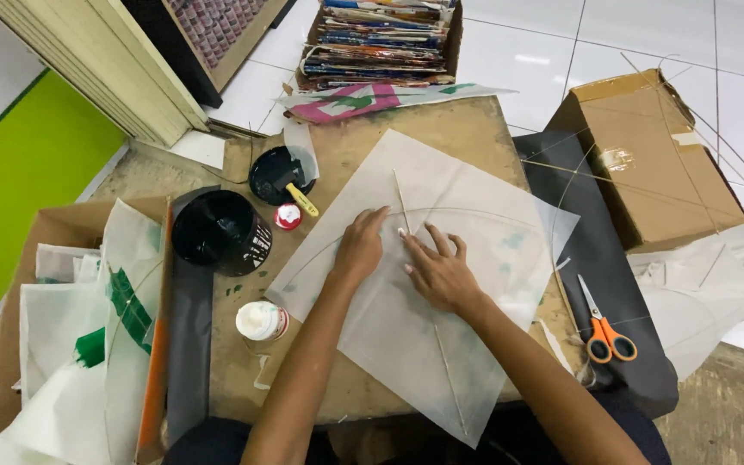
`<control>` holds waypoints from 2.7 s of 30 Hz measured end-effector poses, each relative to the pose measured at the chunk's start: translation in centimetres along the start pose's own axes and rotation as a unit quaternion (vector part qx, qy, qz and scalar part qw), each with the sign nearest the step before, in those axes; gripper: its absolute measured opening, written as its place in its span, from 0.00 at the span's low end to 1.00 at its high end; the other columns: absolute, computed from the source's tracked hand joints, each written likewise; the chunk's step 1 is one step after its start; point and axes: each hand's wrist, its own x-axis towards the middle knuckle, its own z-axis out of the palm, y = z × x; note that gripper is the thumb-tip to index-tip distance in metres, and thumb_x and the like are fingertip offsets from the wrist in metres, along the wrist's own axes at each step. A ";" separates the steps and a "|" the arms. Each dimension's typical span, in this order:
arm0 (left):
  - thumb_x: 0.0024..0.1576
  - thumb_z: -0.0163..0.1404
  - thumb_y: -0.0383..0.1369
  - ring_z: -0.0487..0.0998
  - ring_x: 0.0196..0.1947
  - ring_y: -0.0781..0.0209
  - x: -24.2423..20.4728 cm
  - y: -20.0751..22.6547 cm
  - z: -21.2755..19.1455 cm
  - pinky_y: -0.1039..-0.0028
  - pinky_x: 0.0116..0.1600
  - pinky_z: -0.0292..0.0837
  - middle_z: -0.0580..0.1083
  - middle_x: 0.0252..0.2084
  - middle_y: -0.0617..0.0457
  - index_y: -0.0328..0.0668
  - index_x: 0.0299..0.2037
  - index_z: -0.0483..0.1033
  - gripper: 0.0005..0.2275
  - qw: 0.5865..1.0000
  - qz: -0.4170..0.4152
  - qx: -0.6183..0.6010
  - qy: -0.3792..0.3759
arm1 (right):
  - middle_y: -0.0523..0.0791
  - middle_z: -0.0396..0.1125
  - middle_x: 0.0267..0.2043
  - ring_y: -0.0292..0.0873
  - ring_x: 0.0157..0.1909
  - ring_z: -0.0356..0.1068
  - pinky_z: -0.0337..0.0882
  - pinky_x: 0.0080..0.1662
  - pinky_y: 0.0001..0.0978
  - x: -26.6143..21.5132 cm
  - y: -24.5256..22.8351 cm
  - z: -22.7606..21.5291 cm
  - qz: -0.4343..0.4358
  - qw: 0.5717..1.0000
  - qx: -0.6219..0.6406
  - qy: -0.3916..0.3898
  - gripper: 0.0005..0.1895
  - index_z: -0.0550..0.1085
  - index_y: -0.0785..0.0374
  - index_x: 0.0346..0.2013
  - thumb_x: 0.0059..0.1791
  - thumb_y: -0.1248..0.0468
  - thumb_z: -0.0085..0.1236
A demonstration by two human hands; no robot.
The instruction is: Assembling a kite by gluing bamboo sticks to paper and trimming the edges with scissors
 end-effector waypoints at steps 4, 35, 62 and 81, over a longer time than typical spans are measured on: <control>0.63 0.37 0.22 0.66 0.68 0.43 0.4 0.4 -0.4 0.51 0.67 0.64 0.72 0.63 0.43 0.40 0.68 0.65 0.22 0.997 -0.025 0.030 -0.072 | 0.41 0.57 0.72 0.48 0.77 0.44 0.47 0.66 0.55 0.3 0.6 0.9 0.016 0.999 0.039 0.024 0.30 0.53 0.49 0.75 0.58 0.46 0.31; 0.66 0.38 0.27 0.65 0.69 0.40 0.3 1.3 -2.3 0.49 0.69 0.62 0.74 0.62 0.42 0.38 0.69 0.63 0.20 0.995 -0.025 0.028 -0.097 | 0.44 0.64 0.65 0.47 0.75 0.48 0.44 0.67 0.58 3.1 0.8 1.3 0.043 0.996 0.047 0.063 0.32 0.53 0.49 0.75 0.58 0.45 0.37; 0.58 0.41 0.25 0.54 0.75 0.38 5.3 2.2 -1.7 0.44 0.76 0.42 0.67 0.69 0.46 0.40 0.70 0.63 0.25 0.986 0.029 0.138 -0.091 | 0.41 0.67 0.62 0.47 0.72 0.50 0.37 0.68 0.59 4.3 1.6 2.2 0.061 0.991 0.087 0.076 0.39 0.43 0.62 0.77 0.58 0.41 0.29; 0.57 0.39 0.25 0.57 0.73 0.43 6.7 -2.0 0.6 0.38 0.75 0.39 0.76 0.61 0.61 0.41 0.78 0.35 0.37 0.990 0.006 0.096 -0.104 | 0.40 0.74 0.49 0.44 0.73 0.55 0.41 0.65 0.62 6.6 3.3 3.1 0.026 0.991 -0.034 0.128 0.32 0.57 0.53 0.74 0.57 0.45 0.32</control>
